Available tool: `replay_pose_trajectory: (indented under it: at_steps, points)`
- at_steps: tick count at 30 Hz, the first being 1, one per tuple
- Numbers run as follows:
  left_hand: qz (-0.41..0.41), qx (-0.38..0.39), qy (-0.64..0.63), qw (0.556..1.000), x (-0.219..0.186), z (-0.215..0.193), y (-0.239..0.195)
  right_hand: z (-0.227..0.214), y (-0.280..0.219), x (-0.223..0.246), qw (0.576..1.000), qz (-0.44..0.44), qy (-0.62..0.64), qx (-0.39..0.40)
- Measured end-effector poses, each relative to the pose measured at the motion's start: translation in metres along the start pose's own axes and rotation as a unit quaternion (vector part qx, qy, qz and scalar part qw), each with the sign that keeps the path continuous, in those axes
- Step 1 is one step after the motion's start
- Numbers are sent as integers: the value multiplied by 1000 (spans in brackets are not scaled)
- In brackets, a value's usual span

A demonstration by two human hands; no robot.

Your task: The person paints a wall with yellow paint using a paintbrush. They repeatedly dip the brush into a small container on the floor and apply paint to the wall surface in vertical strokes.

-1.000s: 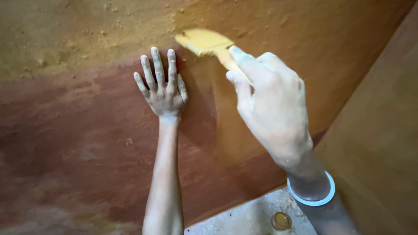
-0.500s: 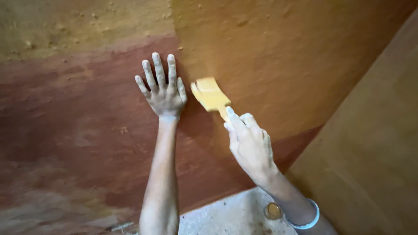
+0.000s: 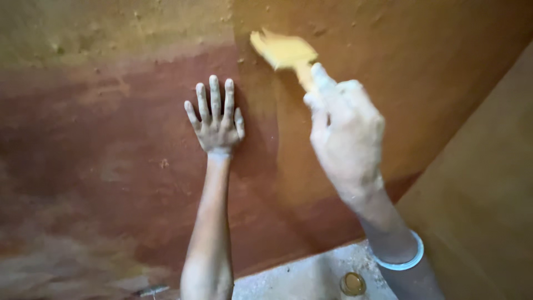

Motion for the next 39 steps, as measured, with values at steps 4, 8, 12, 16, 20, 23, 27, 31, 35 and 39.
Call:
replay_pose_trajectory:
  at_steps: [4,8,12,16,20,23,27,31,35,39]
  points:
    - [2,21,-5,1000,2,4,-4,-1,-4,-1,999,-9,0,-35]
    - [7,8,14,1000,1,0,-4,35,-25,-5,1000,-10,20,-12]
    - [7,-3,-1,1000,-1,0,-2,66,-79,-10,996,41,17,83]
    - [5,-4,4,1000,-2,1,-5,75,-123,-16,974,96,-4,207]
    - [4,-8,7,1000,-3,-1,-3,67,-116,-19,963,81,-7,255]
    - [4,-7,18,1000,-3,0,-7,61,-84,-15,973,44,-25,225]
    - [3,-5,16,1000,-3,0,-1,35,-24,-5,990,8,-50,134]
    - [1,-4,11,1000,-3,1,-4,2,5,5,998,-36,-50,32]
    - [2,7,1,1000,-2,1,-4,0,2,9,996,-59,-33,-59]
    - [2,13,4,1000,-3,3,-5,37,-18,-1,998,-37,-55,-9]
Point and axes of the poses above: each hand's wrist, its own y-axis towards the middle knuckle, its own z-axis out of the palm, x = y × z, the point moved 4 cm from there along y, towards the middle knuckle, and after that the axes turned 10 degrees about x, right-handed, at the moved point
